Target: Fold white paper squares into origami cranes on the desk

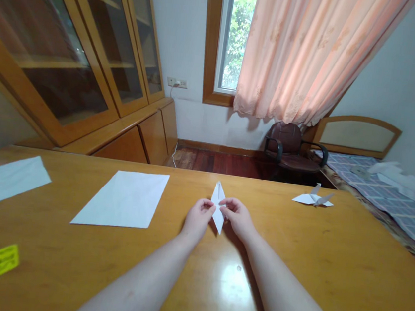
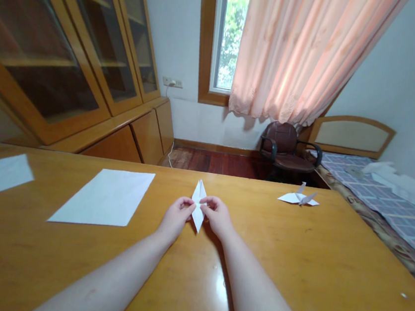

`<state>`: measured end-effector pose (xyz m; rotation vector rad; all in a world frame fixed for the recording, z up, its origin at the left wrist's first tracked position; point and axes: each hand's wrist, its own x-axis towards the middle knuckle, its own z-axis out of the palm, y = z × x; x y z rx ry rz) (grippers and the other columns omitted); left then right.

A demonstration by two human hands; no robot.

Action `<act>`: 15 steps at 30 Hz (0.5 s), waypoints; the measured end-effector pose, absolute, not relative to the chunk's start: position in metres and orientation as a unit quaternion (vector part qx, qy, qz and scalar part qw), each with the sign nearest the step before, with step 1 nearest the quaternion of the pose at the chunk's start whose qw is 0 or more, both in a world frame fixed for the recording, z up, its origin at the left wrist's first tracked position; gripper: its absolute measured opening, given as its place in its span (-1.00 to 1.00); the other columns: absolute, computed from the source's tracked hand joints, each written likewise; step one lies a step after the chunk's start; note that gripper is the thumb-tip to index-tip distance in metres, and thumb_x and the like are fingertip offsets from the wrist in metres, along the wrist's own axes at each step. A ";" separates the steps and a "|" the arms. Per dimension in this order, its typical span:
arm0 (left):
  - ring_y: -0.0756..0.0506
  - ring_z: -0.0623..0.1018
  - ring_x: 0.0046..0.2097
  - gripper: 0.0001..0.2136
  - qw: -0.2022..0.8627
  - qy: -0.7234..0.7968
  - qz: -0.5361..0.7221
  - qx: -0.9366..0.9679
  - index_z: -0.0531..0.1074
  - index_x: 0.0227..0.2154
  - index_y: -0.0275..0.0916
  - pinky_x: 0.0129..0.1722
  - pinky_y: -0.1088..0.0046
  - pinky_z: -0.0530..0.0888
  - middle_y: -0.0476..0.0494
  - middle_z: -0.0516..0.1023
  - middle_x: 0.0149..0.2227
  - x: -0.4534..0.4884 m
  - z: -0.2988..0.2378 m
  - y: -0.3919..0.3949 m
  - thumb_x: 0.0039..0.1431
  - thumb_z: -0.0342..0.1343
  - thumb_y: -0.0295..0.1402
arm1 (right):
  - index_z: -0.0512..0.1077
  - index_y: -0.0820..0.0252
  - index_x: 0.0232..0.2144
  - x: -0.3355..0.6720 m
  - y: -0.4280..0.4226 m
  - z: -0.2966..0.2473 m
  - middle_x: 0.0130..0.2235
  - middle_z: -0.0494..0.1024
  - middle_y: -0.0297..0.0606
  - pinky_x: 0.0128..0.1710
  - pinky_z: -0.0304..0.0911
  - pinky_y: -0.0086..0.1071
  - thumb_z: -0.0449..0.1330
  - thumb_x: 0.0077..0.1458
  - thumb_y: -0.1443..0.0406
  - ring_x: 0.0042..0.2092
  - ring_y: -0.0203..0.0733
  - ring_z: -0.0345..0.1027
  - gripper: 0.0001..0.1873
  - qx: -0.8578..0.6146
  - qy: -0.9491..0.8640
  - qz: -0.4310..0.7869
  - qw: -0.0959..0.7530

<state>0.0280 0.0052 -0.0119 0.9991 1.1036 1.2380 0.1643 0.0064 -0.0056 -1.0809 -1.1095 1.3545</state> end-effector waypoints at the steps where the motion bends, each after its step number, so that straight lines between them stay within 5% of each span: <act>1: 0.03 0.47 -0.45 -0.77 0.565 0.467 0.530 0.426 0.34 -0.40 -0.24 -0.48 0.58 0.36 0.01 0.47 -0.46 0.028 -0.013 0.006 -0.11 0.22 -0.30 | 0.35 0.18 -0.39 0.164 0.006 -0.006 -0.60 0.35 -0.49 -0.60 0.04 -0.50 0.27 -0.22 0.25 -0.60 -0.40 0.17 -0.73 -0.443 -0.460 0.565 0.522; 10: 0.02 0.48 -0.45 -0.79 0.553 0.463 0.537 0.438 0.31 -0.44 -0.24 -0.44 0.55 0.38 0.01 0.47 -0.48 0.027 -0.016 0.008 -0.10 0.22 -0.30 | 0.23 0.14 -0.29 0.165 0.008 -0.005 -0.56 0.40 -0.48 -0.61 0.05 -0.50 0.29 -0.26 0.19 -0.61 -0.39 0.14 -0.55 -0.454 -0.411 0.579 0.539; 15: 0.04 0.45 -0.48 -0.77 0.538 0.471 0.537 0.448 0.27 -0.45 -0.22 -0.47 0.58 0.35 0.06 0.44 -0.50 0.026 -0.019 0.009 -0.11 0.22 -0.31 | 0.34 0.22 -0.47 0.166 0.009 -0.007 -0.64 0.33 -0.44 -0.57 0.05 -0.47 0.27 -0.21 0.11 -0.59 -0.38 0.14 -0.68 -0.475 -0.452 0.568 0.497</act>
